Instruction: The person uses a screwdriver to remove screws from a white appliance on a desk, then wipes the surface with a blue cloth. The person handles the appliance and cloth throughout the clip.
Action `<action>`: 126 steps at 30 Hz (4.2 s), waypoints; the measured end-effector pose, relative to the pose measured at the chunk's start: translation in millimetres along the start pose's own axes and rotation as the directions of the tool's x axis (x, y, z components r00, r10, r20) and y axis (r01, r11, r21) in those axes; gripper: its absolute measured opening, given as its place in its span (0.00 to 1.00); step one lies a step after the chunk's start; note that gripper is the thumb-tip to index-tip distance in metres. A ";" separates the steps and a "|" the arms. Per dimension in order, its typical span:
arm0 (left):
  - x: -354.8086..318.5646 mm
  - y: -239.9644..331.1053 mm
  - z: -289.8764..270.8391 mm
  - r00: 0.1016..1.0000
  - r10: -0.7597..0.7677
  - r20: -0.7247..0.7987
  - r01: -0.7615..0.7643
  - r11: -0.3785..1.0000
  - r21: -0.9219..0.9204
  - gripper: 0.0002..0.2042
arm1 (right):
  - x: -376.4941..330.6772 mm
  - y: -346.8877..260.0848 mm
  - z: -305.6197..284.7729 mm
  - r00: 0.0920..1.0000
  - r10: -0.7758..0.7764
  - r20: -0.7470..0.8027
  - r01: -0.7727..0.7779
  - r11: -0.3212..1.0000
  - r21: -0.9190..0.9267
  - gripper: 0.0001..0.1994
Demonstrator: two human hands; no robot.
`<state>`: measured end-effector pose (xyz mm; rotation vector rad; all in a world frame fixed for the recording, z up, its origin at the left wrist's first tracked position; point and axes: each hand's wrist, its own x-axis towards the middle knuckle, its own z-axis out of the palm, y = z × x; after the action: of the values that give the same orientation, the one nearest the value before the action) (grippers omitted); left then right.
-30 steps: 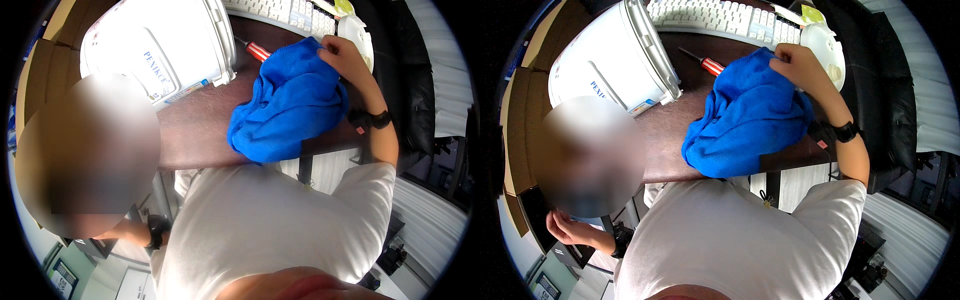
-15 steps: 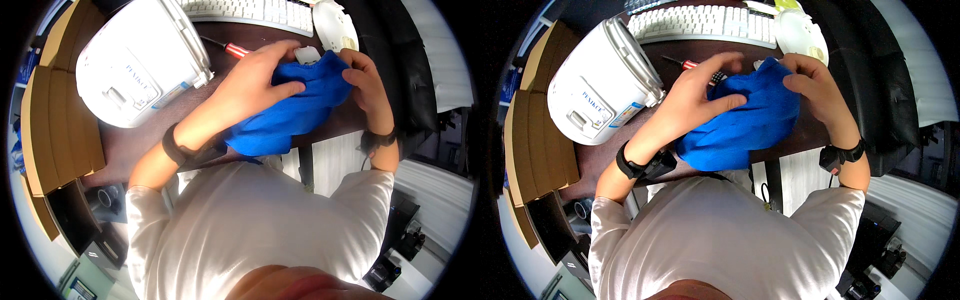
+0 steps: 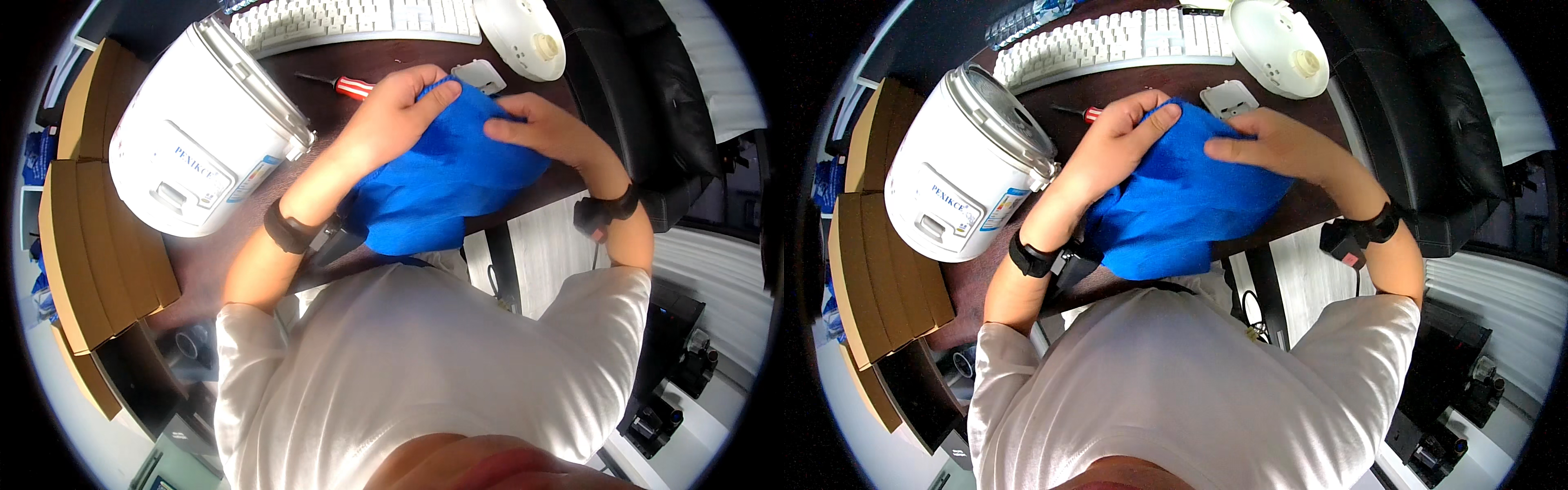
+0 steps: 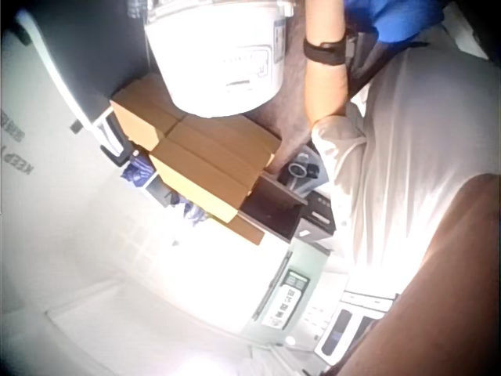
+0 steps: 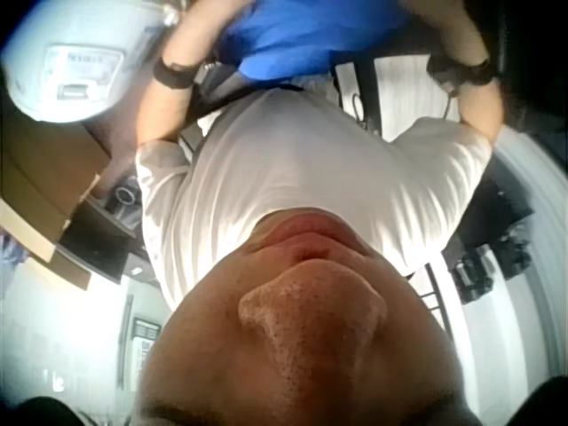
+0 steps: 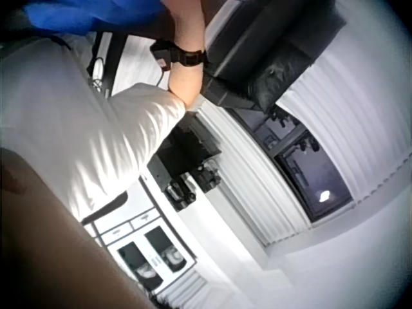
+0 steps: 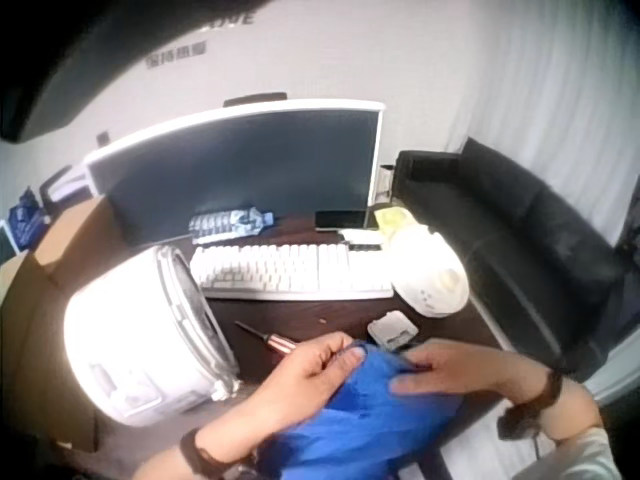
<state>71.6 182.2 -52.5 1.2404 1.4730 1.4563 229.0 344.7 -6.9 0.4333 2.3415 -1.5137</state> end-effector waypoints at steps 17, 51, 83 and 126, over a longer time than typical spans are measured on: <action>-16.3 -35.2 -7.2 0.964 0.265 -0.036 -0.097 0.473 0.876 0.11 | -51.3 -17.5 -29.4 0.740 0.289 -0.607 0.187 0.779 0.599 0.19; -49.7 -35.1 -20.8 0.973 0.198 -0.116 -0.016 0.561 0.827 0.08 | 193.1 17.4 18.5 0.949 -0.308 -0.069 0.123 0.564 -0.817 0.18; -56.1 -34.9 -21.8 0.974 0.181 -0.138 0.005 0.590 0.808 0.09 | 147.9 31.9 33.2 0.852 -0.521 -0.053 0.359 0.655 -0.665 0.23; -31.1 -27.0 -7.6 0.930 0.023 -0.367 -0.009 0.999 0.040 0.14 | 21.5 -17.5 5.6 0.970 0.133 -0.203 -0.077 0.962 0.263 0.23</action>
<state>69.3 153.0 -82.4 1.0388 1.7436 1.7496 202.8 334.4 -3.8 0.8136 2.2435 -1.8016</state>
